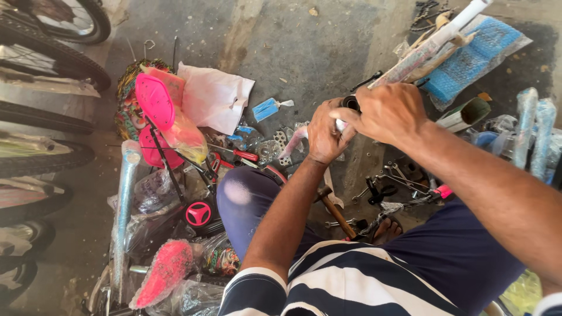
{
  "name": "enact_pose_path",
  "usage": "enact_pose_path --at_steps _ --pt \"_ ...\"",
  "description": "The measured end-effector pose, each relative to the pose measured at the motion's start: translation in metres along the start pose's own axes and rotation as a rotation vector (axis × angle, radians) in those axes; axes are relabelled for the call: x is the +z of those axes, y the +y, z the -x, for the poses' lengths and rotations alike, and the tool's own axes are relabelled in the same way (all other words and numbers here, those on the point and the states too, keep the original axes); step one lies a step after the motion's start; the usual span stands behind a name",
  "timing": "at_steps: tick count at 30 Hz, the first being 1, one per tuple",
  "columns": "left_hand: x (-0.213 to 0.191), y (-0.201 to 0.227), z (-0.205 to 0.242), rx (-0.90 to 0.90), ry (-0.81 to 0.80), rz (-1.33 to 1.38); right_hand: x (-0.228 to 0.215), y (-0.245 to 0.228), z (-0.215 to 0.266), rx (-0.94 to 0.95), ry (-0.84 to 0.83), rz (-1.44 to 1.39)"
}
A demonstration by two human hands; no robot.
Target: The person inserts a bearing into the head tube of a bicycle frame and then uses a red pipe wrench to tighten it. The person is sitting on the floor surrounded by bicycle parts and tools.
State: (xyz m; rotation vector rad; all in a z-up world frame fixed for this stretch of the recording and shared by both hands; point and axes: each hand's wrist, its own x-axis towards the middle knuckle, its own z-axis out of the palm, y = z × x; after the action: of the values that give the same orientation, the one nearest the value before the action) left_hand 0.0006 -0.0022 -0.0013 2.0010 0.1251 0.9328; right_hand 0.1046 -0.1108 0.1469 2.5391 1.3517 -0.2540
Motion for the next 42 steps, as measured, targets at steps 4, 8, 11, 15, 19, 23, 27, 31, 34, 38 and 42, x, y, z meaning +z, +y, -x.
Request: enact_pose_path --at_steps 4,8,11,15,19,23,27,31,34,38,42 --pt "-0.002 -0.002 -0.002 0.041 0.019 0.01 0.002 -0.001 -0.002 -0.524 0.822 -0.006" --pt "-0.001 -0.003 0.0 -0.001 -0.003 0.01 0.002 -0.002 -0.003 -0.271 0.201 -0.121" --pt "0.002 -0.002 0.001 0.028 0.006 -0.002 -0.003 -0.005 -0.001 -0.019 -0.037 0.067" --pt "0.0 -0.004 0.0 0.003 -0.003 0.007 -0.01 -0.01 0.001 -0.411 0.624 0.011" --pt "-0.001 -0.007 0.0 -0.023 0.006 0.01 -0.008 -0.011 -0.001 -0.022 -0.087 -0.029" --pt "0.0 -0.006 0.001 0.087 0.003 0.002 -0.005 -0.007 -0.002 -0.105 0.146 -0.006" --pt "-0.001 -0.003 -0.003 0.016 0.017 0.006 -0.009 -0.005 -0.004 -0.557 0.679 -0.16" --pt "-0.002 -0.001 -0.003 0.013 0.017 0.002 -0.012 -0.012 0.0 0.086 -0.097 -0.047" --pt "-0.001 0.0 -0.001 0.001 0.019 -0.006 -0.013 -0.012 0.002 0.1 -0.128 -0.074" --pt "-0.001 -0.001 -0.003 0.045 0.038 0.008 -0.012 -0.008 -0.004 -0.416 0.465 -0.169" --pt "-0.001 -0.001 -0.001 0.024 0.03 0.016 -0.003 -0.009 -0.004 0.08 -0.139 -0.066"
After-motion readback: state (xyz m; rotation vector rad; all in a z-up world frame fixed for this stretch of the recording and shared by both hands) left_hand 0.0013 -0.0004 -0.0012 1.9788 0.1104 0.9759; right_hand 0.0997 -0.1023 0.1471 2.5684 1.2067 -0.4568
